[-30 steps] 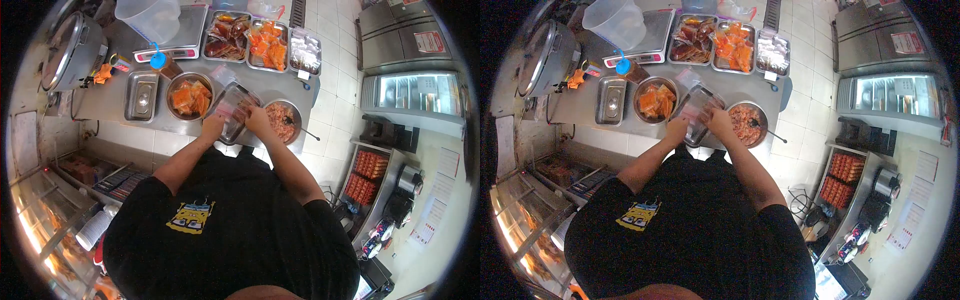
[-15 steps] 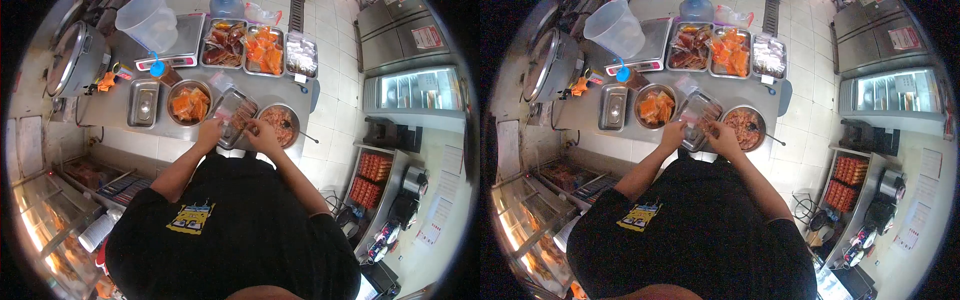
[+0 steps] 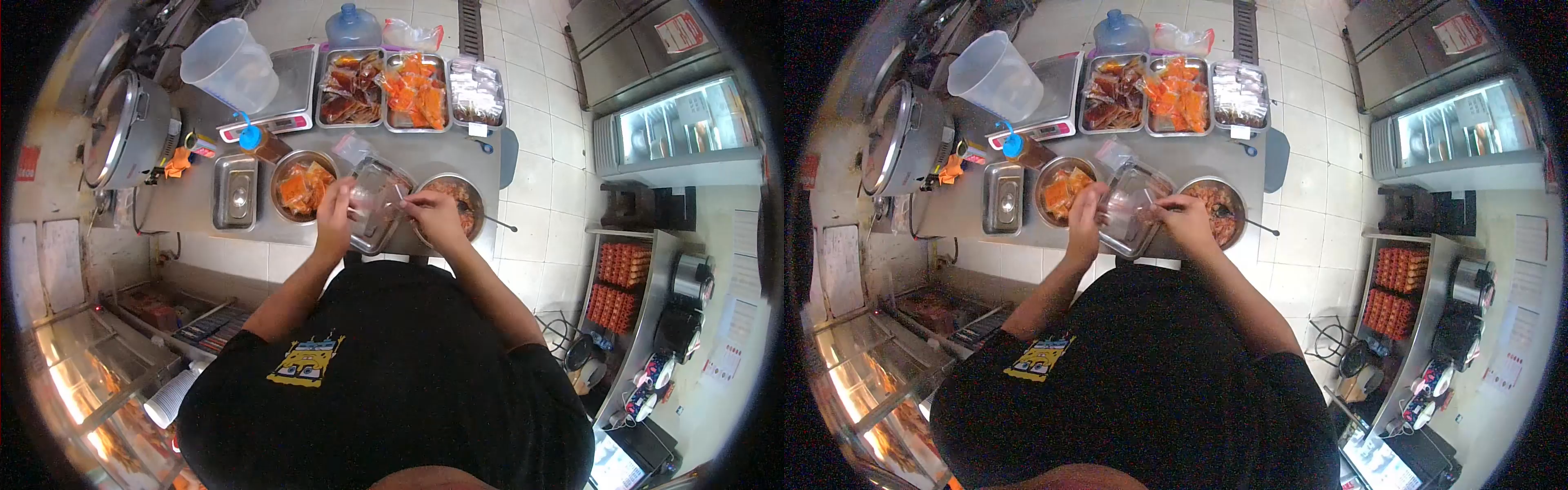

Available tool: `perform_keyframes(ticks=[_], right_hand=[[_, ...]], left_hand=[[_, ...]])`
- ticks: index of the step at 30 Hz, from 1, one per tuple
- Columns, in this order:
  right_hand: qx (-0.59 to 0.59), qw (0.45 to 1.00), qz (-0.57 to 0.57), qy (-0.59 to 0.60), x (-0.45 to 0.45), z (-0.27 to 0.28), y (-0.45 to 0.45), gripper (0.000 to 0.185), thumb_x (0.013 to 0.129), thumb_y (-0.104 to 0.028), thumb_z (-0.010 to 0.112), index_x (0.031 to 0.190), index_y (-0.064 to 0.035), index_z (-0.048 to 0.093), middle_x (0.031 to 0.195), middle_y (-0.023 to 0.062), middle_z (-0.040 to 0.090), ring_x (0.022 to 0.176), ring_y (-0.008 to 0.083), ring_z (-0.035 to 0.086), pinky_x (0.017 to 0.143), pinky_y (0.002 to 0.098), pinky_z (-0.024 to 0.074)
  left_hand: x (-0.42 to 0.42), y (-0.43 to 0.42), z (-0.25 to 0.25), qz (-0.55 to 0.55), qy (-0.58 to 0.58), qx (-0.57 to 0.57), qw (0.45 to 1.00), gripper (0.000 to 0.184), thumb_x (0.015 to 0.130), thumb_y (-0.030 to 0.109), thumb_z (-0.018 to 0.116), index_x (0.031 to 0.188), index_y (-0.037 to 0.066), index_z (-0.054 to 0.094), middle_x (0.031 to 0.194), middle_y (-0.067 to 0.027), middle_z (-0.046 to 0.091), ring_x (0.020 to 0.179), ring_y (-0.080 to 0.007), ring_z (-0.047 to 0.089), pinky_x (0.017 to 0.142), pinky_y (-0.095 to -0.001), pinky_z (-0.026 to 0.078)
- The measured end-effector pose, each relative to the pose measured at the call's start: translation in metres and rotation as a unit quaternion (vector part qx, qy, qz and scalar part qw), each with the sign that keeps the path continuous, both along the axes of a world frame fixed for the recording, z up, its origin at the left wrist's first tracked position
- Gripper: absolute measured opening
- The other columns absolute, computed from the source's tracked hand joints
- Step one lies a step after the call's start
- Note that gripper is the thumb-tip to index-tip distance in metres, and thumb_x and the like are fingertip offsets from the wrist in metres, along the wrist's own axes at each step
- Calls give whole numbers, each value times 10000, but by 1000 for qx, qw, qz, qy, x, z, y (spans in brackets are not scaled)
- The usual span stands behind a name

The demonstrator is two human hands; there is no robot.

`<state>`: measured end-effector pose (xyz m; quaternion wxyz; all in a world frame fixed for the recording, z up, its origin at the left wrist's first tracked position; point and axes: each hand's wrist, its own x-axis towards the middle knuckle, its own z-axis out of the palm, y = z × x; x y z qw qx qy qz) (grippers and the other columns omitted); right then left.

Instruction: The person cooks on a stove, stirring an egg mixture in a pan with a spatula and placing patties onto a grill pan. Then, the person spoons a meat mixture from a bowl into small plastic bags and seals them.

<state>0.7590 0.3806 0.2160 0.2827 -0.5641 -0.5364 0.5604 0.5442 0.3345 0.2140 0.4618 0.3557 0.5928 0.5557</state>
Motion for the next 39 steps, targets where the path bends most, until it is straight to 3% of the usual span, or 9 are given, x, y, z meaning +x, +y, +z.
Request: perform_keyframes(ticks=[3,6,11,21,22,25,32,35,39], right_hand=[[-7,1000,-1,-20,9,-7,-3,167,804,-152,811,911,-28,781,827,63,743,765,138,670,726,295,522],[44,999,30,-10,8,3,-16,140,793,-144,819,818,-25,748,766,47,713,725,127,646,689,293,511],[-1,996,83,24,1,27,-25,191,786,-102,829,725,-38,660,721,21,664,700,93,604,654,274,499],[1,972,232,24,-3,22,-29,164,935,-174,701,890,-16,707,771,41,689,747,95,637,684,279,515],[43,971,233,10,-8,35,-34,220,918,-190,695,1008,10,712,856,144,726,780,165,667,741,353,532],[95,948,299,-57,-16,39,-34,235,928,-185,645,1022,24,696,889,205,712,794,240,693,761,387,536],[174,917,336,-127,-45,48,-48,190,902,-194,662,904,-9,703,753,168,684,725,235,694,670,379,539],[190,894,332,-233,-63,36,-46,209,878,-221,694,935,-19,702,812,182,698,729,279,696,650,391,542],[360,858,335,-147,-105,37,-51,257,831,-188,687,1055,-65,655,808,178,678,751,430,656,678,513,522]], left_hand=[[8,-8,35,-61,234,177,954,244,930,142,715,1122,-7,689,936,-73,701,712,-150,637,630,-287,522],[34,-15,59,-168,148,4,975,181,852,93,786,989,-11,729,824,-80,709,698,-147,658,655,-303,540],[28,-20,22,-198,175,10,964,215,896,159,748,1015,-19,742,871,-141,735,765,-171,690,707,-312,547],[8,-29,42,-260,188,-74,944,190,924,132,645,1015,-18,718,916,-108,736,859,-145,678,801,-328,546],[5,-30,40,-281,199,-75,936,195,916,135,645,1016,-16,718,920,-116,737,864,-147,681,802,-323,544],[-1,-35,39,-313,248,-112,910,256,888,190,646,1031,-11,716,917,-149,745,868,-190,705,819,-338,543],[-25,-62,40,-300,266,-78,913,403,882,371,592,960,-4,716,934,-226,722,894,-368,710,792,-441,547],[-37,-75,58,-273,313,-162,895,449,882,427,596,934,-5,708,941,-244,714,898,-399,702,789,-473,548],[-59,-98,77,-224,366,-129,894,396,880,400,615,909,16,708,906,-258,709,865,-407,706,787,-508,563]])
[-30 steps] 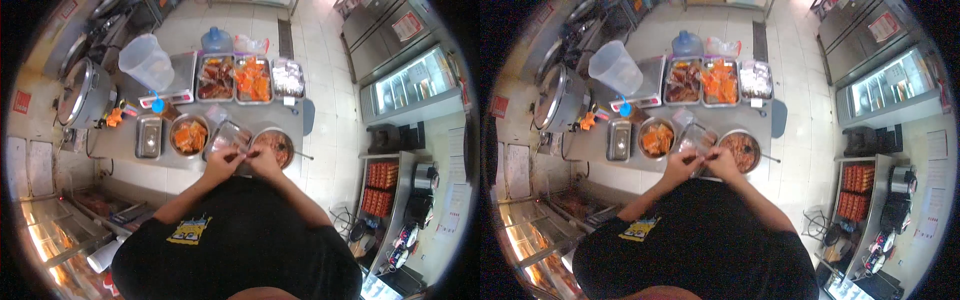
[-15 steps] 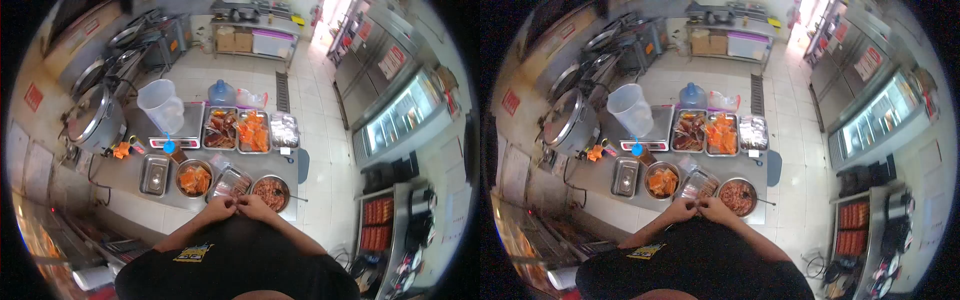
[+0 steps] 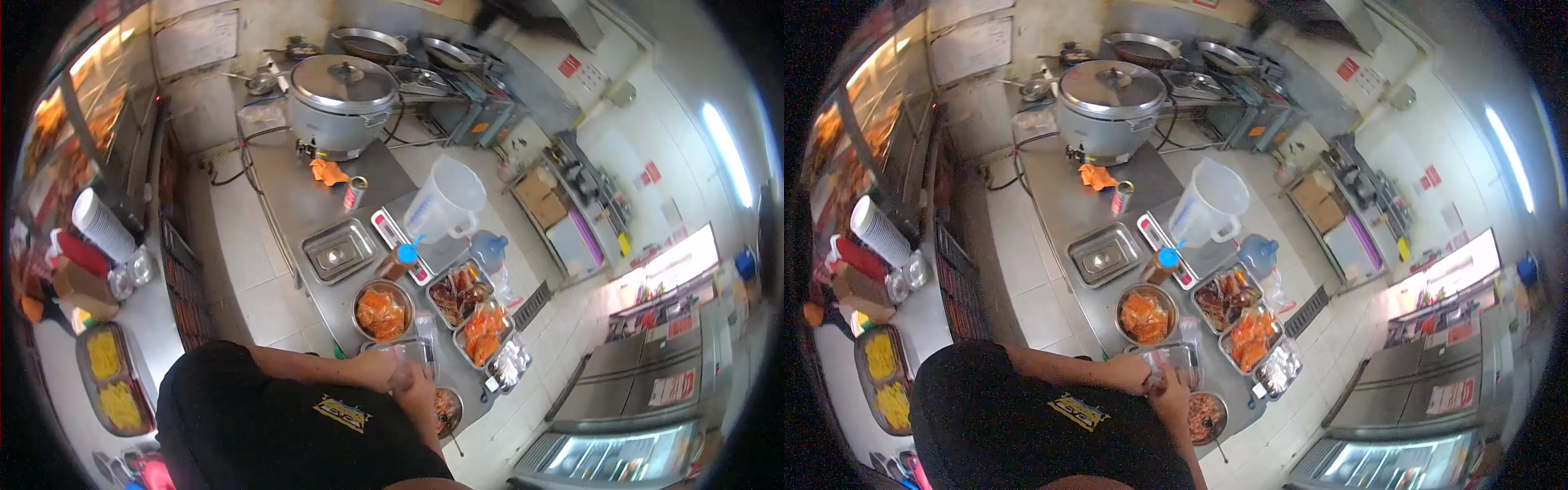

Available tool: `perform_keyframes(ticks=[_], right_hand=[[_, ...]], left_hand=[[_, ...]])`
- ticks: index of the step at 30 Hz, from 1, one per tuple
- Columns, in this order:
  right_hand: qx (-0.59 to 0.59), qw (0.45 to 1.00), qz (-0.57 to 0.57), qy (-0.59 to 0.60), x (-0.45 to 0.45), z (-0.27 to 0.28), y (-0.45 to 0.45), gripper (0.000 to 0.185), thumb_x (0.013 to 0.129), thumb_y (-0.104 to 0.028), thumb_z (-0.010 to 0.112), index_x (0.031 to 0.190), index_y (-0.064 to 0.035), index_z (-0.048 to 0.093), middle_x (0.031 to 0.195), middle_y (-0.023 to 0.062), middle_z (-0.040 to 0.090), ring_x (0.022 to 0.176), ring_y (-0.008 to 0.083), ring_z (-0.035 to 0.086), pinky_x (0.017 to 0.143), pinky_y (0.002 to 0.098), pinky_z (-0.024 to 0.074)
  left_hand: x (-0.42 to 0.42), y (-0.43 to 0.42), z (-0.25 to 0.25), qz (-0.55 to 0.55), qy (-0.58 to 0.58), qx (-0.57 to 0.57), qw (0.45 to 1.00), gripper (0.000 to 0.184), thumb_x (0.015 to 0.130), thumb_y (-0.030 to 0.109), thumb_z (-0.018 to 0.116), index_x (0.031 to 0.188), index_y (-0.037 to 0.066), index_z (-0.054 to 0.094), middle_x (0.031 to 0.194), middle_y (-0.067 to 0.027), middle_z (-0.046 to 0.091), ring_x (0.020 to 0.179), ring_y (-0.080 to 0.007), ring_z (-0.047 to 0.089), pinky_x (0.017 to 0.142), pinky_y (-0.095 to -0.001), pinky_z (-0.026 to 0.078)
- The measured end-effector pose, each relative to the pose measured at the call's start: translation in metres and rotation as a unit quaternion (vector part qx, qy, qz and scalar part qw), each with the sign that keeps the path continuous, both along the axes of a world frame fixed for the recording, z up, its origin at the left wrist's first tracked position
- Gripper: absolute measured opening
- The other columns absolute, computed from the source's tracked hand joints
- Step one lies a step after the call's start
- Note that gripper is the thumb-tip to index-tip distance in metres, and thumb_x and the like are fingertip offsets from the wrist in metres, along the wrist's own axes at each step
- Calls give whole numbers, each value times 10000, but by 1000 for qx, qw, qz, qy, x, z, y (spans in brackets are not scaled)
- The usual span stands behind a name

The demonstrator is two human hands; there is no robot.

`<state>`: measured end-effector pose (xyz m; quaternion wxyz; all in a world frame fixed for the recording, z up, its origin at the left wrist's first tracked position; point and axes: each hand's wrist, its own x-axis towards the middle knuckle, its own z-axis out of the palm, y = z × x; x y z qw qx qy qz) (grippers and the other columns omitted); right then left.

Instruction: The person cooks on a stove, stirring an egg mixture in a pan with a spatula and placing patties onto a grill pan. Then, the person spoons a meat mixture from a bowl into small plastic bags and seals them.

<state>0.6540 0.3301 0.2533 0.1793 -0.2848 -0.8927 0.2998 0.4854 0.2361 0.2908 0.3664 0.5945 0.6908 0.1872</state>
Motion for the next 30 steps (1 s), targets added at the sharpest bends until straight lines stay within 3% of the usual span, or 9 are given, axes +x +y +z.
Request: perform_keyframes(ticks=[3,8,16,18,19,20,23,26,30], right_hand=[[65,995,72,20,-25,4,-1,248,812,-180,724,1014,-47,668,796,179,677,745,410,665,668,491,529],[-52,996,-70,-9,-73,15,-14,214,797,-164,731,950,-19,696,790,164,715,743,311,709,695,397,551],[6,1000,19,17,-156,-19,-25,113,803,-92,722,882,-20,689,671,122,676,629,303,691,613,413,537],[-304,950,-55,32,-182,-11,-35,138,852,-94,735,914,20,691,820,97,726,712,189,698,664,286,545],[-362,929,-63,32,-192,-12,-35,112,920,-75,679,963,28,685,834,71,716,764,168,694,697,263,545],[-361,930,-60,31,-197,-29,-30,112,920,-75,679,963,28,685,834,71,716,764,168,694,697,263,545],[-730,666,-39,150,-198,-117,10,124,942,-59,656,1051,-1,646,925,81,685,779,157,619,668,287,492],[-716,682,-4,149,-201,-110,-18,38,943,-49,646,968,-20,647,884,62,646,777,151,583,681,296,460],[-364,906,215,38,-193,-80,-16,102,937,-95,668,929,4,690,816,-4,589,779,130,548,710,264,440]], left_hand=[[-18,-8,-11,23,44,43,998,359,878,368,624,931,22,707,881,-251,706,847,-405,709,778,-518,572],[-51,-23,-49,137,90,154,974,276,871,287,618,917,20,670,787,-244,684,757,-436,689,709,-553,563],[-105,-26,-124,420,-92,247,869,185,864,193,643,825,20,693,831,-195,719,731,-378,703,700,-474,547],[-115,-15,-154,512,-393,164,746,211,885,206,642,812,14,691,766,-139,715,642,-276,682,619,-421,531],[-121,-19,-134,514,-547,147,644,239,918,200,599,760,37,671,656,-55,620,552,-175,572,511,-342,445],[-127,-29,-113,515,-547,149,643,239,918,200,599,760,37,671,656,-55,620,552,-175,572,511,-342,445],[-149,-42,-93,472,-639,78,602,251,909,166,540,682,82,610,593,-11,501,493,-138,438,460,-284,323],[-164,-37,-123,446,-649,27,616,209,862,134,496,665,110,562,585,6,444,468,-130,358,450,-283,270],[-183,-48,-130,332,-739,-5,586,92,794,135,509,738,111,577,632,4,493,537,-137,421,487,-288,306]])
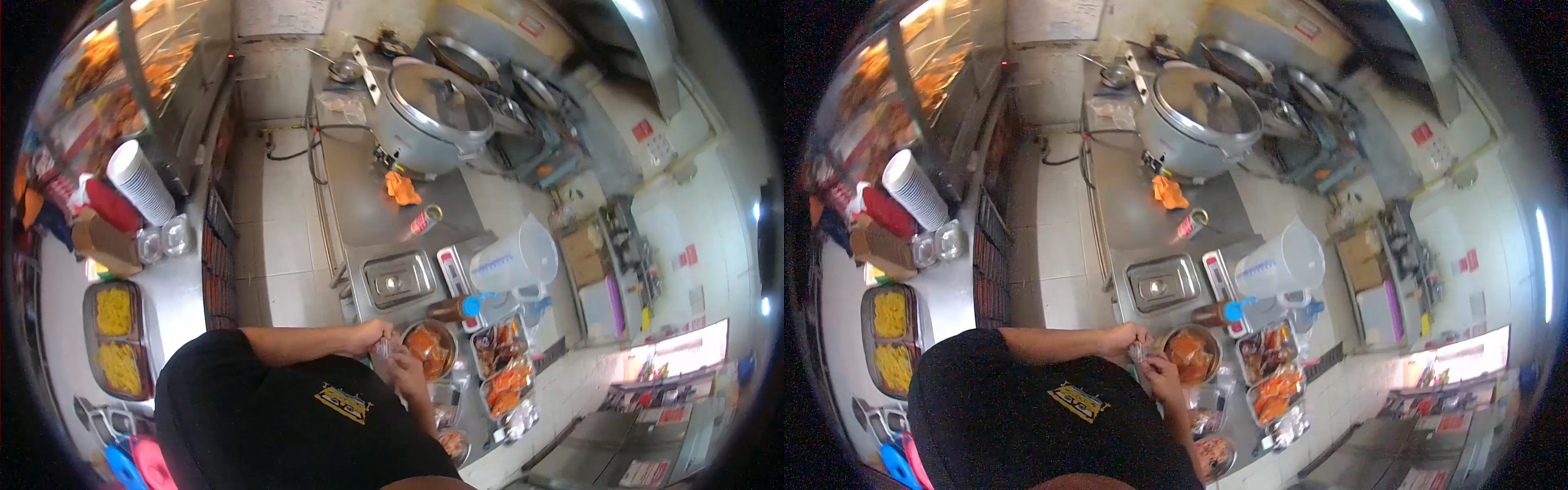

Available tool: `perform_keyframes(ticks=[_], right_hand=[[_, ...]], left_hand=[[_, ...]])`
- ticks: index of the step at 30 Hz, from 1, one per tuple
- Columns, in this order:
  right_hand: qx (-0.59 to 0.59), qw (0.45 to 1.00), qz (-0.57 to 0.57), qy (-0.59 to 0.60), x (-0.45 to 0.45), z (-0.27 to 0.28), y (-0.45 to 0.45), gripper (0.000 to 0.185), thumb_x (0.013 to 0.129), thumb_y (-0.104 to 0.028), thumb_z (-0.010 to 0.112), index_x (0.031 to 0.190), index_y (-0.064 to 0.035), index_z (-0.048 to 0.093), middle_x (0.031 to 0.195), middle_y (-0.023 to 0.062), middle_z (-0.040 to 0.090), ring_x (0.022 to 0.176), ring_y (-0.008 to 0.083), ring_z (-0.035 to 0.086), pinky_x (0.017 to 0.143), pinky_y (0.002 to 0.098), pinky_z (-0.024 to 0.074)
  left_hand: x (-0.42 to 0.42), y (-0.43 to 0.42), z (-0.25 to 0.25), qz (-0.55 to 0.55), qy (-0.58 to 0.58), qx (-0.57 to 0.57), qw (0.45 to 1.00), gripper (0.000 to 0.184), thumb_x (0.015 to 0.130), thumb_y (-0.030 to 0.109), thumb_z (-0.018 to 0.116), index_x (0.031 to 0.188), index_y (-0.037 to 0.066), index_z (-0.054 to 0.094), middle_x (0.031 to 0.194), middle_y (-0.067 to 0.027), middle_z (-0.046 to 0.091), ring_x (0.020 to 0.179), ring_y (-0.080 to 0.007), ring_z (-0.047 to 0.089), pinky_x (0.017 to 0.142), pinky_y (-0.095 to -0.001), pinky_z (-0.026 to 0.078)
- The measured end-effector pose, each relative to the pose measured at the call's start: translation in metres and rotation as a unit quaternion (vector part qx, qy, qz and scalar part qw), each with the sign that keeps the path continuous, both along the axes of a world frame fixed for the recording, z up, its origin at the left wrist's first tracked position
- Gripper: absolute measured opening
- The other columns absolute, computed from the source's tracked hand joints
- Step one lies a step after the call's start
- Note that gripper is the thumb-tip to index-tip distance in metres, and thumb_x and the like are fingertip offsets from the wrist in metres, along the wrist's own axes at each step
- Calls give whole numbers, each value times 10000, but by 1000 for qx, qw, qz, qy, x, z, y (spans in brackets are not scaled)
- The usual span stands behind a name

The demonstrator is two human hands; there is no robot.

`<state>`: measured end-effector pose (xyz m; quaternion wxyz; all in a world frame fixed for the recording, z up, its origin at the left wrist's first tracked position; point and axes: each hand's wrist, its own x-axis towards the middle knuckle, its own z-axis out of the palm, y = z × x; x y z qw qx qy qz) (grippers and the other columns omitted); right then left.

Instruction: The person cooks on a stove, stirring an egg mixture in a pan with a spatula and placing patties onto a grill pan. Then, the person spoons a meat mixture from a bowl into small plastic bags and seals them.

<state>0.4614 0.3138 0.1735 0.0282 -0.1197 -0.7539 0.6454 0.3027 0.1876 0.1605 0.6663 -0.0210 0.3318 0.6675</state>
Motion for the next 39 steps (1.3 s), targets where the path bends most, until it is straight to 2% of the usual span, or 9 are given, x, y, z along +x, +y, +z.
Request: perform_keyframes(ticks=[4,7,10,15,20,22,26,34,39], right_hand=[[-200,968,-94,-119,13,37,-4,115,979,-147,656,1008,-37,669,898,-4,607,845,96,562,758,249,453],[-256,945,-176,-107,20,43,-7,105,957,-157,694,967,-61,652,828,-12,606,710,74,538,634,237,429],[-230,926,-285,-86,26,30,-12,148,922,-168,742,935,-59,643,764,-4,599,608,82,529,542,238,401],[-229,813,-530,-69,43,17,-13,175,875,-158,747,920,-26,642,802,12,610,702,108,563,622,248,461],[-80,793,-600,72,94,28,-7,221,780,-27,724,989,-72,672,1014,49,600,972,170,609,760,324,521],[321,870,-371,59,122,68,-5,298,781,-37,722,1067,-118,703,1101,90,592,997,258,636,811,374,542],[387,868,-312,27,147,118,-18,230,799,-152,773,1027,-141,740,1163,106,578,1069,301,634,849,419,551],[184,909,-366,76,172,121,-22,150,853,-139,772,976,-59,741,1078,108,616,1018,291,632,845,422,520],[-37,922,-332,198,189,130,-8,86,889,-63,744,943,4,735,1049,115,669,969,227,637,865,369,490]], left_hand=[[-16,-7,15,-119,135,84,980,150,817,107,579,931,79,671,773,14,608,756,-106,569,642,-277,453],[-12,9,42,-92,463,173,864,132,841,75,663,967,36,655,835,4,622,809,-97,606,727,-284,503],[5,32,69,-64,559,13,827,162,817,-4,695,972,12,652,826,-33,644,773,-127,651,712,-299,541],[37,66,67,-60,795,131,589,116,784,31,691,896,29,658,775,-160,661,682,-335,658,636,-381,537],[53,101,74,-296,668,125,672,124,781,38,736,874,18,657,750,-71,650,619,-134,629,582,-307,522],[51,116,79,-412,415,72,808,116,776,23,736,849,35,646,721,-28,623,621,-102,604,534,-269,497],[59,135,103,-560,259,42,786,112,840,15,634,949,37,621,655,14,522,483,-68,475,413,-218,353],[78,157,126,-635,174,51,751,175,885,169,619,927,3,660,608,5,476,454,-67,415,414,-230,313],[98,156,128,-600,239,277,712,333,922,309,651,810,-3,627,720,7,491,643,-85,440,582,-249,313]])
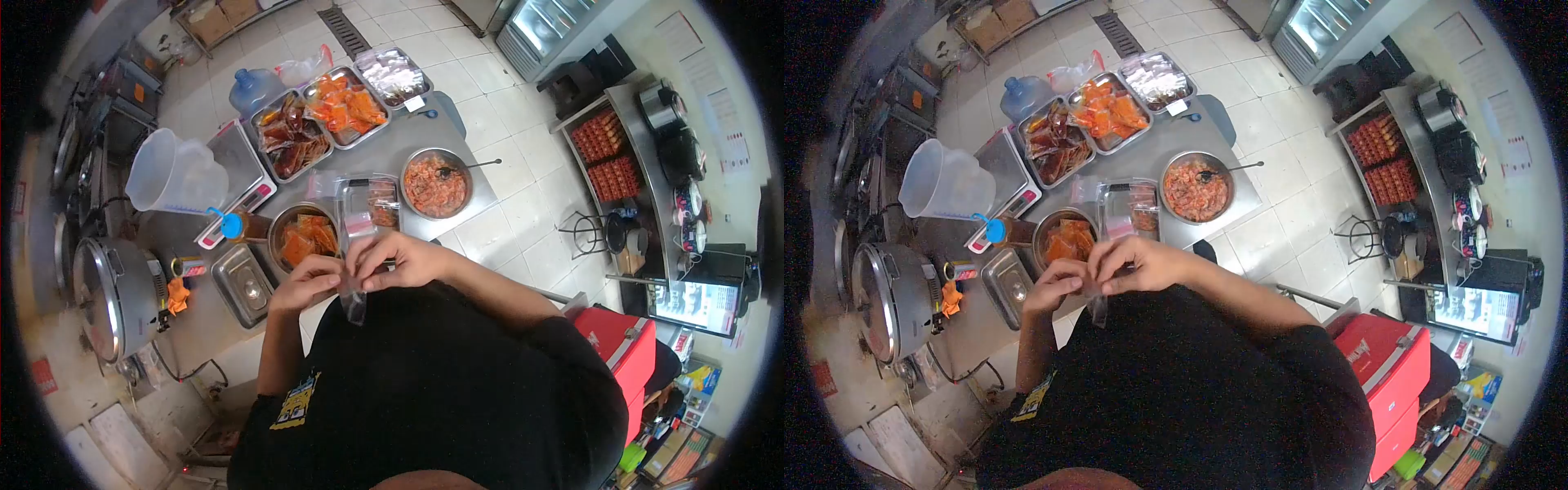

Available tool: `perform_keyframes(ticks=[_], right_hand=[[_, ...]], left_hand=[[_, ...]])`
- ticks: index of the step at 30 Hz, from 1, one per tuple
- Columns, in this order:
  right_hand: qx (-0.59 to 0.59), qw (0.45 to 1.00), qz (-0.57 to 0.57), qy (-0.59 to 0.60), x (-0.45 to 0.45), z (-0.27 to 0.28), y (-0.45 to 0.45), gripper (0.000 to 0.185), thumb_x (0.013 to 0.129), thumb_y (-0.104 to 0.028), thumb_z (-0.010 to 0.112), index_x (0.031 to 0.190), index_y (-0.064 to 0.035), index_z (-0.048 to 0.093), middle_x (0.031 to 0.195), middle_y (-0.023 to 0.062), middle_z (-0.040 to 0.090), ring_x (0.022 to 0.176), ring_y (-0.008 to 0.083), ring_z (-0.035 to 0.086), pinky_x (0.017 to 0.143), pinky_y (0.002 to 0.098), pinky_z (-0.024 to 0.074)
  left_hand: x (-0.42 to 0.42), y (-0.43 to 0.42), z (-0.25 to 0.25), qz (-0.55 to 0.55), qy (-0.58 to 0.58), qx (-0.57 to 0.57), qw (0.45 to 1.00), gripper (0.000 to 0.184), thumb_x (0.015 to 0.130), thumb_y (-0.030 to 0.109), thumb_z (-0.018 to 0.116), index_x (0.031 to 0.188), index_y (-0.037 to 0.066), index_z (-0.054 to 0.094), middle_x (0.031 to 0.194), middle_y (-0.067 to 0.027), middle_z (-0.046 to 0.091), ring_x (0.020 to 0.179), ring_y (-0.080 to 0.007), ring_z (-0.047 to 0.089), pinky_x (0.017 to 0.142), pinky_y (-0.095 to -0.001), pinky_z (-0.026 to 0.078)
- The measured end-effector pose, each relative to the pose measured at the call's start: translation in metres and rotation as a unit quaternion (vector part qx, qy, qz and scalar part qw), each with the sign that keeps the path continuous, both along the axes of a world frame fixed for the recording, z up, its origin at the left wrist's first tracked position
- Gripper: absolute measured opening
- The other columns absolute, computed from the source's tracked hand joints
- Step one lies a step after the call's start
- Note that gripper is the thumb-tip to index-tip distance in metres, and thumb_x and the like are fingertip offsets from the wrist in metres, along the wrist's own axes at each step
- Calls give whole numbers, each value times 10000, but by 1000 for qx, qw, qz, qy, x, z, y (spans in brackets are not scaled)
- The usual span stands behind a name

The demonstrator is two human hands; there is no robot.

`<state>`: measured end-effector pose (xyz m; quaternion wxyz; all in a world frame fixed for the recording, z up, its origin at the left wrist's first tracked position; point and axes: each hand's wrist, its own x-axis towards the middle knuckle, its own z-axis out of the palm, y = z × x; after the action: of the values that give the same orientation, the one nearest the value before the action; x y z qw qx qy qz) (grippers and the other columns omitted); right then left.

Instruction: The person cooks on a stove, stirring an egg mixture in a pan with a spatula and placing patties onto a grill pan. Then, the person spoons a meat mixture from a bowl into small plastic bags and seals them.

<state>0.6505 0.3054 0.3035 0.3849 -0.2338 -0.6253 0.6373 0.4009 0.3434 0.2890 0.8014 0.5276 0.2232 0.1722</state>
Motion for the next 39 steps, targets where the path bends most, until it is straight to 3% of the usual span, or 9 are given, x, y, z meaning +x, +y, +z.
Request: perform_keyframes(ticks=[6,12,15,18,23,27,30,33,39], right_hand=[[15,997,60,-56,11,4,6,103,840,17,742,940,-10,742,893,94,715,878,203,676,792,359,513],[142,980,-74,-114,41,3,10,118,780,-21,786,887,-55,751,816,81,702,837,259,689,777,375,527],[227,953,-75,-188,63,-7,9,241,718,-93,864,900,-50,712,992,103,693,986,267,667,802,377,522],[231,871,-341,-268,95,-15,10,626,613,-260,942,1110,-50,626,1252,152,561,1175,304,547,964,388,469],[-519,602,-604,-58,248,-187,6,934,750,-414,890,1448,-61,380,1332,124,501,1137,272,558,866,328,474],[-513,602,-607,-74,283,-220,18,822,808,-415,840,1439,-58,451,1286,102,579,1037,262,605,787,318,487],[-338,746,-573,-25,288,-245,37,225,960,-182,701,1105,-19,647,991,52,691,836,167,672,684,259,511],[-113,837,-529,-89,274,-207,49,134,940,-84,695,1036,6,670,963,51,700,893,127,677,740,326,541],[177,844,-393,-321,269,-124,39,247,804,81,645,1036,-4,650,951,178,661,888,379,666,766,400,555]], left_hand=[[24,14,-20,-4,-98,80,992,346,904,292,658,737,35,498,901,-32,517,820,-157,506,757,-285,378],[62,2,4,134,-41,-210,968,315,979,239,629,1132,-35,618,1077,-96,643,908,-160,632,794,-284,511],[68,4,-32,95,-18,-210,973,349,994,202,637,1241,-45,619,1094,-125,682,914,-170,685,790,-299,571],[90,8,-36,182,50,-175,966,349,980,184,670,1235,-48,620,1057,-107,695,930,-199,701,820,-339,590],[116,14,-46,230,76,-191,951,338,962,138,689,1240,-44,624,1071,-97,690,946,-182,682,859,-334,589],[137,21,-78,248,128,-225,933,321,976,188,683,1199,-41,647,998,-75,691,883,-150,670,786,-301,572],[157,33,-114,239,192,-196,931,292,990,211,666,1153,-31,667,953,-58,688,798,-124,638,691,-268,527],[178,42,-152,254,248,-167,920,319,1000,255,652,1137,-32,671,954,-54,685,794,-131,633,673,-273,508],[201,39,-195,271,246,-137,921,370,1006,307,641,1133,-38,678,959,-66,688,821,-147,621,718,-295,504]])
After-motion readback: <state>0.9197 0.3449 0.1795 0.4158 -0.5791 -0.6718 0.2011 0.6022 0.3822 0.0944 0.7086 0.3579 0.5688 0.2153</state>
